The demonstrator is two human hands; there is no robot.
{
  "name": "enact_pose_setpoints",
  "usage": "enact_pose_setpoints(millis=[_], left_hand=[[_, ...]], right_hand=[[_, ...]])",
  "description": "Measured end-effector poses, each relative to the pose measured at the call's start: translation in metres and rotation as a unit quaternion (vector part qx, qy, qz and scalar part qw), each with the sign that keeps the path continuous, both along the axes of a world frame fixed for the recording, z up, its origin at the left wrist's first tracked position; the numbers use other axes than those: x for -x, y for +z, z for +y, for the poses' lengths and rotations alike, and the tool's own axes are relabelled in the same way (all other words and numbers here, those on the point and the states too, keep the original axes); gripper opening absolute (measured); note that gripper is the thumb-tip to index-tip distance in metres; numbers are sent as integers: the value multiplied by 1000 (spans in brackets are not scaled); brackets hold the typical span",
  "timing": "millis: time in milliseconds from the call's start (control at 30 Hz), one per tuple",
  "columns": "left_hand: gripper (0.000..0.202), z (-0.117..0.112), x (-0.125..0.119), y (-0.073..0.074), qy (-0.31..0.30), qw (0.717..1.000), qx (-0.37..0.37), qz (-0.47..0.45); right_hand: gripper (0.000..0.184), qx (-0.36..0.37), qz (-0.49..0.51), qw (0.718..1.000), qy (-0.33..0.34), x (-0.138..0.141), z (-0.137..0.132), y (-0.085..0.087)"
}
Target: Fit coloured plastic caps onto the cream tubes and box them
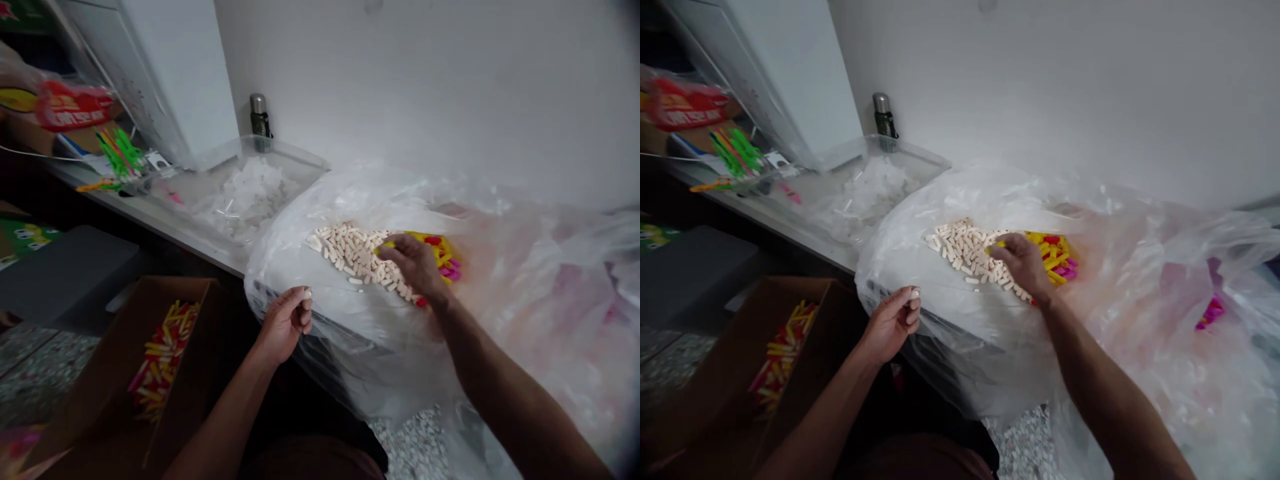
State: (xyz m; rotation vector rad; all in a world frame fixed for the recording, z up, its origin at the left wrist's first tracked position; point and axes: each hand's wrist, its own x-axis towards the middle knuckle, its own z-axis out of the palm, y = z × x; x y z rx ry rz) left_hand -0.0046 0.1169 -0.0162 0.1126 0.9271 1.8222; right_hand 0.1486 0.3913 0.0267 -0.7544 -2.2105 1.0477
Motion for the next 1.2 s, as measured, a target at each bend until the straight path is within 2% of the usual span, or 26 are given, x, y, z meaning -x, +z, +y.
enact_pose_setpoints(millis=[67,167,233,433,767,867,1000,1100,1200], left_hand=[[38,4,-4,1,-8,1000,0,-9],[39,7,-8,4,-23,1000,0,-14],[39,6,-10,7,-27,1000,-1,-10],[40,-1,-10,6,-23,1000,9,4],[46,-3,-12,2,-24,1000,14,14],[42,-3,-13,-2,-9,998,4,59],[35,-2,-15,-8,34,983,-1,180],[33,-3,-16,-11,58,958,22,280],[28,-8,-16,-11,62,925,44,372]], right_hand=[[30,124,73,987,70,7,-44,3],[26,173,85,973,127,19,-93,2],[25,176,81,970,150,23,-110,-1],[22,161,71,966,190,25,-116,-14],[24,145,26,965,217,20,-120,-7],[28,109,2,969,222,21,-118,-4],[39,52,-58,977,197,24,-122,-3],[55,142,-85,971,170,26,-130,-8],[63,276,-93,942,166,27,-138,-18]])
